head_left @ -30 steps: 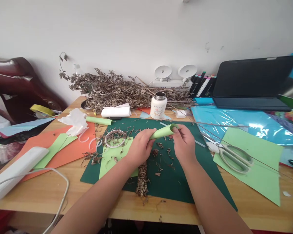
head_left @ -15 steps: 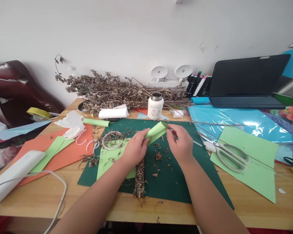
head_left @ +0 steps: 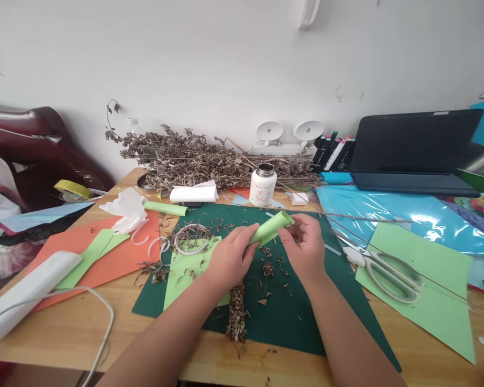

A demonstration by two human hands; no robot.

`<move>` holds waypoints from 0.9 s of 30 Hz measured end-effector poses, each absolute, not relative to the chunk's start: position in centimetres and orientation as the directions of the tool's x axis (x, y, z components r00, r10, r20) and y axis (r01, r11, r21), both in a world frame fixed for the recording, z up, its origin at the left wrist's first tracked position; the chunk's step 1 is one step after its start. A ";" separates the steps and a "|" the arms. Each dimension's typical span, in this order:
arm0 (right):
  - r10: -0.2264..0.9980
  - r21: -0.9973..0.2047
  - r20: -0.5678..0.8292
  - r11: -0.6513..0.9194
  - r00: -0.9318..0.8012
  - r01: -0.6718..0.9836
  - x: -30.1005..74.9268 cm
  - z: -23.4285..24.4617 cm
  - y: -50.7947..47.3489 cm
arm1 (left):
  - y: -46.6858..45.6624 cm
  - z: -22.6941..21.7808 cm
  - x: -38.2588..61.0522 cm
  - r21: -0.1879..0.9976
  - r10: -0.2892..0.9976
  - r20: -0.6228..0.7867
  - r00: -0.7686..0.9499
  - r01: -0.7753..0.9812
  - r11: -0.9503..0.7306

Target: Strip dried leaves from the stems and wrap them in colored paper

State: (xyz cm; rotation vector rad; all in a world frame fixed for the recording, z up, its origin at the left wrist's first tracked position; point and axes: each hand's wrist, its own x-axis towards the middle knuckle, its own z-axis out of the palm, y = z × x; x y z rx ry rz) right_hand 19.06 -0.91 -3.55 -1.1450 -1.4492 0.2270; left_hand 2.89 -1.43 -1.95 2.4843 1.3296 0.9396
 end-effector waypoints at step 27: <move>0.827 -0.754 0.542 0.400 0.150 0.521 19.3 -3.7 -0.4 | 0.4 -2.2 2.5 0.947 0.996 0.037 0.083 0.316 -0.062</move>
